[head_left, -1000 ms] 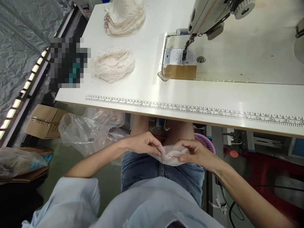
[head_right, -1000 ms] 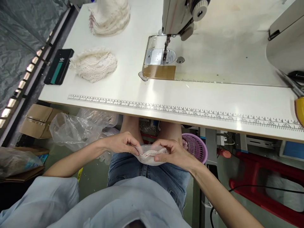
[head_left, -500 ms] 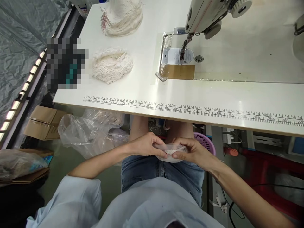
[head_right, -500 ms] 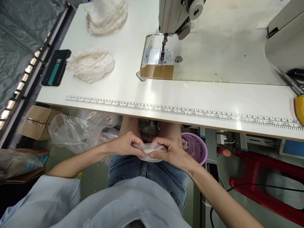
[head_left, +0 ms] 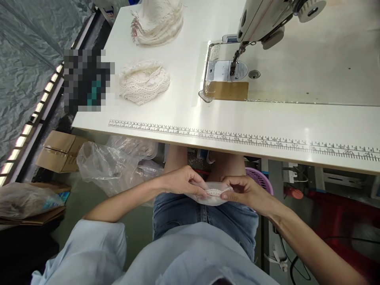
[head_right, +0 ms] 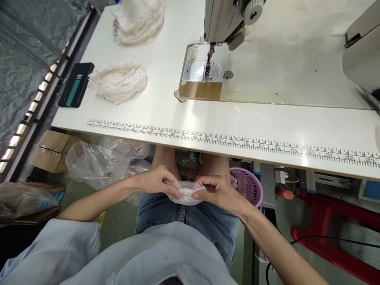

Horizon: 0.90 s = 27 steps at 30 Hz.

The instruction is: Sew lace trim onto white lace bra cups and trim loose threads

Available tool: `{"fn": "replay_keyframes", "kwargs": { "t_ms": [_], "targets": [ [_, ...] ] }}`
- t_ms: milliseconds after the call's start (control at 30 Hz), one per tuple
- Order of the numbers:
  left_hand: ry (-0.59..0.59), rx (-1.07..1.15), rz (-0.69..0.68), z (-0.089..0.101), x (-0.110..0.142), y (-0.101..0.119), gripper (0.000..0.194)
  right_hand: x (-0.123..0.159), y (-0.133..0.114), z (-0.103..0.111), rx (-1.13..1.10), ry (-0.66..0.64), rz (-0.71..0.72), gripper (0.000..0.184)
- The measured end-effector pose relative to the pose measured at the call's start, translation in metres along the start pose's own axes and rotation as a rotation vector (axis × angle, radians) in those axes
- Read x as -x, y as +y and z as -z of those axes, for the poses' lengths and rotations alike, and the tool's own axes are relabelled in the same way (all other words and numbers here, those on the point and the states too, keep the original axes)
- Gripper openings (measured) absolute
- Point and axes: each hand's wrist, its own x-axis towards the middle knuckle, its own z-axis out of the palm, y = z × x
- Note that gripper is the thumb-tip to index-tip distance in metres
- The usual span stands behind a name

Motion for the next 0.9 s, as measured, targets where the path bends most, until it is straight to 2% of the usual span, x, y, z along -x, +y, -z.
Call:
{"fn": "replay_keyframes", "kwargs": {
  "t_ms": [133, 300, 433, 733, 900],
  "targets": [
    [-0.057, 0.049, -0.001, 0.006, 0.001, -0.002, 0.032, -0.001, 0.004, 0.003, -0.043, -0.003, -0.020, 0.017],
    [-0.073, 0.117, 0.038, 0.008, 0.001, -0.002, 0.042, 0.000, 0.007, 0.005, -0.075, -0.002, -0.023, 0.016],
    [-0.075, 0.151, 0.036, 0.008, 0.000, -0.003, 0.041, 0.000, 0.010, 0.007, -0.084, -0.001, -0.016, 0.016],
    [-0.044, 0.253, 0.079, 0.011, 0.000, -0.006, 0.037, 0.005, 0.011, 0.004, -0.014, 0.015, 0.063, 0.042],
    [0.009, 0.252, 0.114, 0.010, -0.002, -0.001, 0.030, 0.006, 0.017, 0.003, 0.058, 0.142, 0.122, 0.024]
  ]
}}
